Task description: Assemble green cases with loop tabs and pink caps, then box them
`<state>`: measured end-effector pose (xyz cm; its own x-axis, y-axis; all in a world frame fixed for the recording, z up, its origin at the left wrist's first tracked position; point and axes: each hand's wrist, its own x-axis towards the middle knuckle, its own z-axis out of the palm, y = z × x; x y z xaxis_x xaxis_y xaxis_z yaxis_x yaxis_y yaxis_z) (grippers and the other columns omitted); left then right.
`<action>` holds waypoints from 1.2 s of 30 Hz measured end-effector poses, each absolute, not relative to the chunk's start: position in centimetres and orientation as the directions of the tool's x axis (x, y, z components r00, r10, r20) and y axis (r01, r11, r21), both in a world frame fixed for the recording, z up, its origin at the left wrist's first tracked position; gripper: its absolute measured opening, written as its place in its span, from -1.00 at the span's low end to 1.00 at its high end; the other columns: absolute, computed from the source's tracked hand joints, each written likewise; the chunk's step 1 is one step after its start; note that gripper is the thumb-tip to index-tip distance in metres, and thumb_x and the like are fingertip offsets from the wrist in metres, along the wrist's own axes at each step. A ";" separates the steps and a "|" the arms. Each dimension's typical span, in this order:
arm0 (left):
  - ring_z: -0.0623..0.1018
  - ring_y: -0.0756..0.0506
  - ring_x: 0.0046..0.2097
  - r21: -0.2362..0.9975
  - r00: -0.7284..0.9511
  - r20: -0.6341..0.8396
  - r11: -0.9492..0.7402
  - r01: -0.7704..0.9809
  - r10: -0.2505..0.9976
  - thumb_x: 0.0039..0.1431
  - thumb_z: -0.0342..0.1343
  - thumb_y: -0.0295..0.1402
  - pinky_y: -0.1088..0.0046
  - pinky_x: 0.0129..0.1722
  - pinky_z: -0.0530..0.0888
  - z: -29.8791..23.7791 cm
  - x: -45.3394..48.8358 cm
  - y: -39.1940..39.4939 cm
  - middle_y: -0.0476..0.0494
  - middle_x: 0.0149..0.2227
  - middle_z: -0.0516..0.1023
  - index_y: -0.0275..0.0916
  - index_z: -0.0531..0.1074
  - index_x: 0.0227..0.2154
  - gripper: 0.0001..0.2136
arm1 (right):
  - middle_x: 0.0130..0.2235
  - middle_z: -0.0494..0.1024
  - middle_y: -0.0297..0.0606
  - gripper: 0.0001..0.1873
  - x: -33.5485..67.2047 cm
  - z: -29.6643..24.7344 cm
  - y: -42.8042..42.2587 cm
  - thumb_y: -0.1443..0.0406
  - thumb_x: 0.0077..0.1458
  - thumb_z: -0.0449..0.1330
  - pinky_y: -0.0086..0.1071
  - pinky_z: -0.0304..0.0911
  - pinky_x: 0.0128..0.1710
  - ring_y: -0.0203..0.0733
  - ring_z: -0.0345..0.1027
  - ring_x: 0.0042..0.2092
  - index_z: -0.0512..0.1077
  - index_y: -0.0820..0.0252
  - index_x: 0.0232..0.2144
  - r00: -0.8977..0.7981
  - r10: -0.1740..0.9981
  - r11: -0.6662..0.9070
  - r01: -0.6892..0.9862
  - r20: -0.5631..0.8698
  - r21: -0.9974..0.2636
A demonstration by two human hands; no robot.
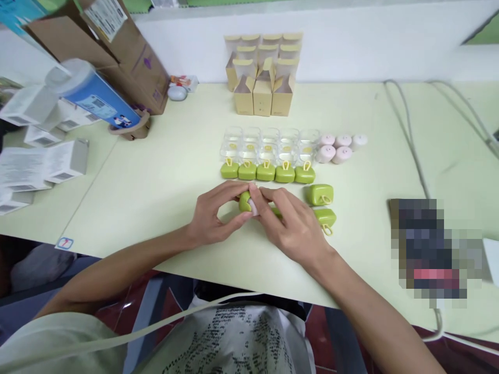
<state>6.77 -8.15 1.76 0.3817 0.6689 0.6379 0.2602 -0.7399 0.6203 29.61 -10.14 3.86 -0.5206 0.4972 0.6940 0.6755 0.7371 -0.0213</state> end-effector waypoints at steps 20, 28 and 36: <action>0.66 -0.19 0.35 0.277 0.495 0.695 -0.830 0.485 0.521 0.50 0.00 -0.53 0.28 0.26 0.73 0.6 6.6 -8.4 -0.37 0.38 0.59 -0.21 -0.04 0.65 -0.27 | -0.09 0.70 0.02 -0.45 28.4 3.1 -10.1 0.43 0.44 0.22 -0.19 0.55 -0.30 -0.03 0.57 -0.22 0.30 0.38 0.40 -0.588 0.456 0.742 0.665 0.668 0.080; 0.72 -0.16 0.27 0.367 0.466 0.666 -0.799 0.476 0.583 0.51 0.01 -0.53 0.32 0.22 0.75 1.3 6.8 -8.4 -0.30 0.26 0.69 -0.18 0.17 0.58 -0.37 | -0.06 0.72 0.13 -0.49 28.1 2.7 -10.6 0.47 0.41 0.25 -0.20 0.48 -0.40 -0.02 0.55 -0.22 0.35 0.52 0.33 -0.599 0.444 0.698 0.697 0.666 0.162; 0.77 -0.12 0.17 0.406 0.525 0.602 -0.797 0.448 0.602 0.56 -0.07 -0.50 0.33 0.12 0.77 1.3 6.3 -7.8 -0.30 0.25 0.70 -0.14 0.05 0.62 -0.36 | -0.17 0.70 0.05 -0.50 28.0 3.6 -10.5 0.42 0.45 0.25 -0.21 0.49 -0.40 -0.03 0.55 -0.26 0.33 0.54 0.35 -0.608 0.428 0.680 0.704 0.668 0.205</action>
